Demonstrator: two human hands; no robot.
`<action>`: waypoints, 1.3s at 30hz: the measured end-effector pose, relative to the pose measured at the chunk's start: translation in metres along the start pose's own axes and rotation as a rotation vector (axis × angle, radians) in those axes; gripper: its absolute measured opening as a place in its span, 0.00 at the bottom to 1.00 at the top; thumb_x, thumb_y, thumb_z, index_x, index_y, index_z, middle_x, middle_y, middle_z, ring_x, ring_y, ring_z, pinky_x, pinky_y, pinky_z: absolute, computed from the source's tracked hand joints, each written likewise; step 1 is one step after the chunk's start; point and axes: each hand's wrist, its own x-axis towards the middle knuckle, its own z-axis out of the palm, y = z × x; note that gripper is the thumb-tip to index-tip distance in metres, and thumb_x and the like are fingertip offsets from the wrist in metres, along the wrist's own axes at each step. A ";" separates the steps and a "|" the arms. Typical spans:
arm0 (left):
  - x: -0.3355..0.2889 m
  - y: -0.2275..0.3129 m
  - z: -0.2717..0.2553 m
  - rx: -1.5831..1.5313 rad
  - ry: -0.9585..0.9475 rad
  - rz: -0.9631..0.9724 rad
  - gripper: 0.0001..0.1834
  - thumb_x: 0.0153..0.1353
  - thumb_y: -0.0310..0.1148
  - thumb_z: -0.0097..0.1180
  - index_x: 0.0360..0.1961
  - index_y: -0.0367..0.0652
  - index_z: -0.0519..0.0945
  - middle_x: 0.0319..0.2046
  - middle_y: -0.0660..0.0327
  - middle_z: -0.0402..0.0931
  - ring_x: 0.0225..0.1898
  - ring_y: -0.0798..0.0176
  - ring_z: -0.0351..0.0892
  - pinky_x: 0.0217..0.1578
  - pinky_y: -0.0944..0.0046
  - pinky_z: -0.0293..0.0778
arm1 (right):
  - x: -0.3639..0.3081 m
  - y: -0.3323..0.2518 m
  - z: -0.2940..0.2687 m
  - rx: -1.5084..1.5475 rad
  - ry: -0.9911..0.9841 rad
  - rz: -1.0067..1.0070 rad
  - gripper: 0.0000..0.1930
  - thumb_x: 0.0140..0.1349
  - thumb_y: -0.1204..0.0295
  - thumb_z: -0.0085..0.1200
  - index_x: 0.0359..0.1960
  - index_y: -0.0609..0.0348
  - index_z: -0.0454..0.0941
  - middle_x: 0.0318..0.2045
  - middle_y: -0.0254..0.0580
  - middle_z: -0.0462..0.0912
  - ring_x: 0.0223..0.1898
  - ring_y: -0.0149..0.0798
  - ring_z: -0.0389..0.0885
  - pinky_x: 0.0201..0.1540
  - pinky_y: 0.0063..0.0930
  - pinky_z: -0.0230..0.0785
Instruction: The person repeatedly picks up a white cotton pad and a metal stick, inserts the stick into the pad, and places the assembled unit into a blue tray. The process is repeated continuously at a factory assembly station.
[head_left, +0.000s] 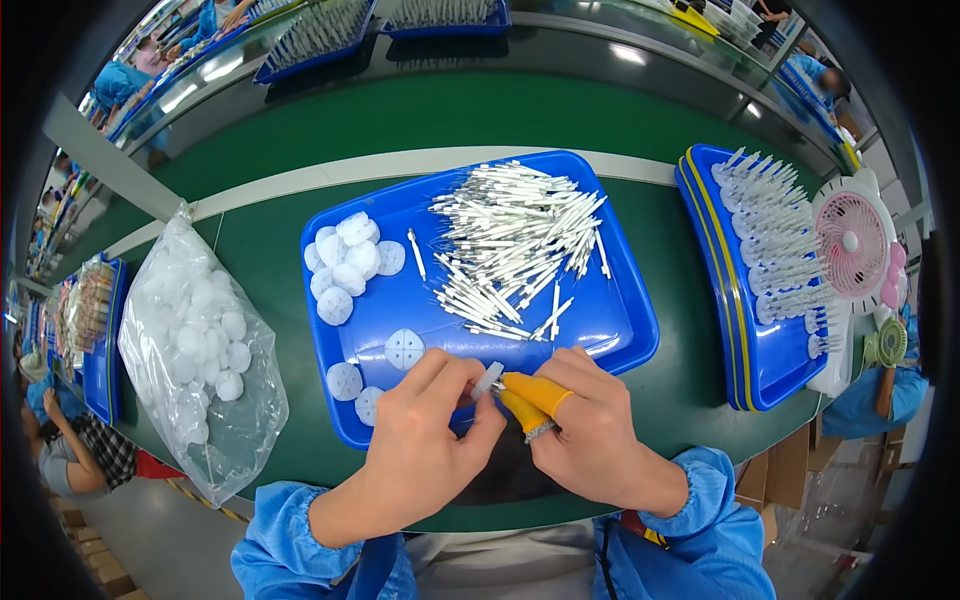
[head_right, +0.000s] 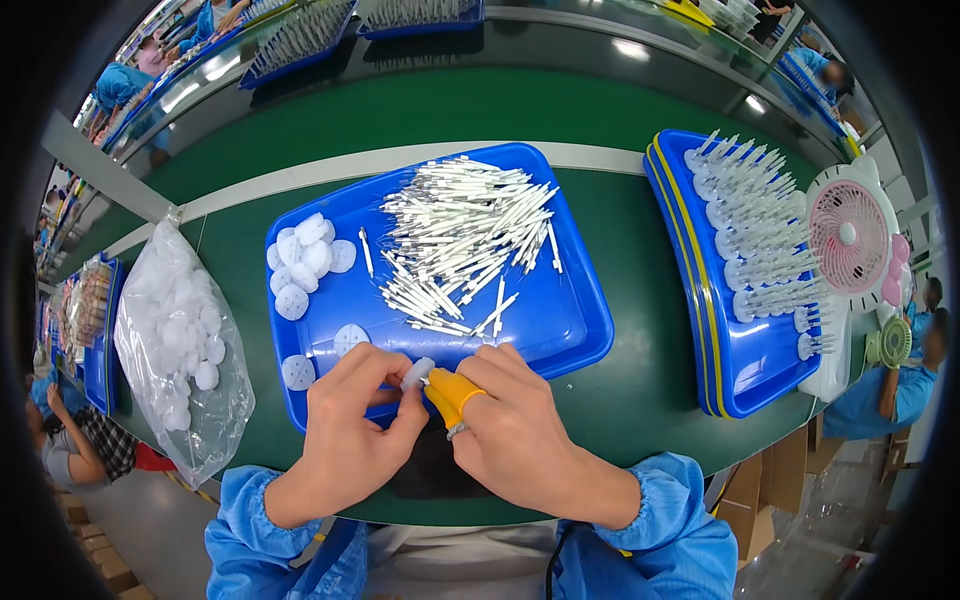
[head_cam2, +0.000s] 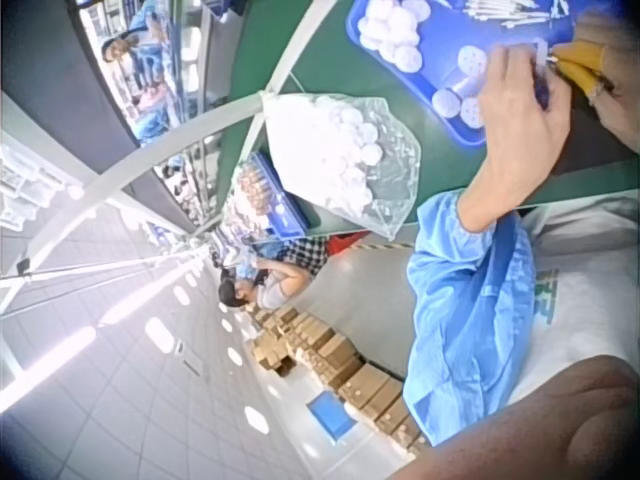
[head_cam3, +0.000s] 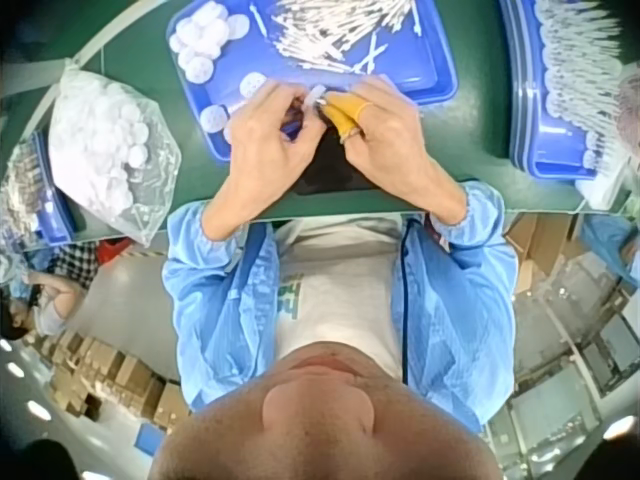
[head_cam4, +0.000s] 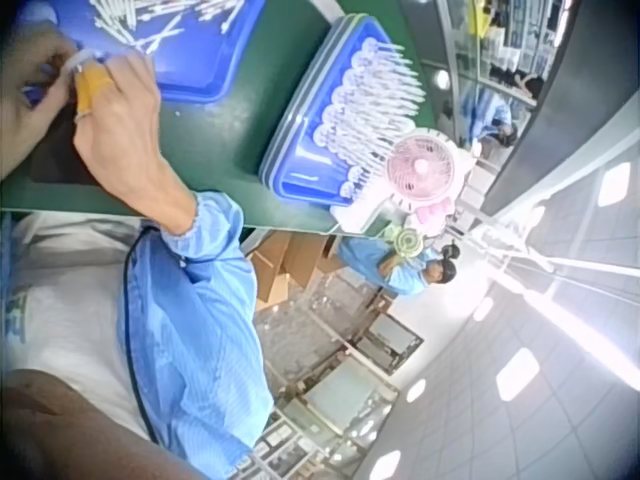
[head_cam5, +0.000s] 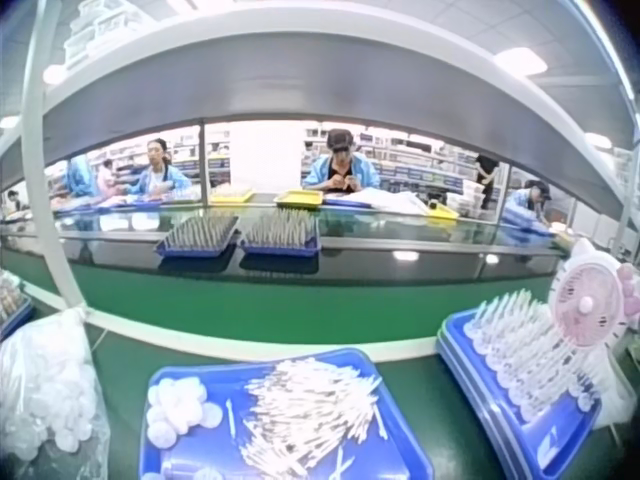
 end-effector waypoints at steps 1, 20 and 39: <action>-0.001 0.000 0.001 0.015 -0.008 -0.004 0.10 0.60 0.19 0.67 0.43 0.34 0.82 0.35 0.51 0.78 0.31 0.51 0.87 0.29 0.56 0.82 | -0.001 -0.002 0.003 -0.001 0.009 0.013 0.19 0.46 0.88 0.64 0.43 0.68 0.88 0.30 0.45 0.81 0.31 0.49 0.77 0.35 0.40 0.66; 0.013 -0.006 -0.016 -0.150 -0.009 -0.216 0.07 0.66 0.18 0.66 0.45 0.33 0.85 0.41 0.58 0.81 0.40 0.66 0.87 0.41 0.66 0.89 | 0.023 0.019 -0.039 -0.100 -0.221 0.015 0.21 0.48 0.87 0.63 0.47 0.69 0.87 0.42 0.47 0.81 0.43 0.50 0.76 0.48 0.42 0.67; 0.010 0.000 -0.009 -0.124 -0.016 -0.153 0.09 0.62 0.20 0.68 0.43 0.33 0.83 0.37 0.52 0.82 0.38 0.56 0.89 0.41 0.58 0.90 | 0.015 0.014 -0.020 -0.104 -0.232 -0.066 0.20 0.39 0.85 0.64 0.39 0.75 0.86 0.38 0.46 0.78 0.43 0.50 0.76 0.46 0.42 0.67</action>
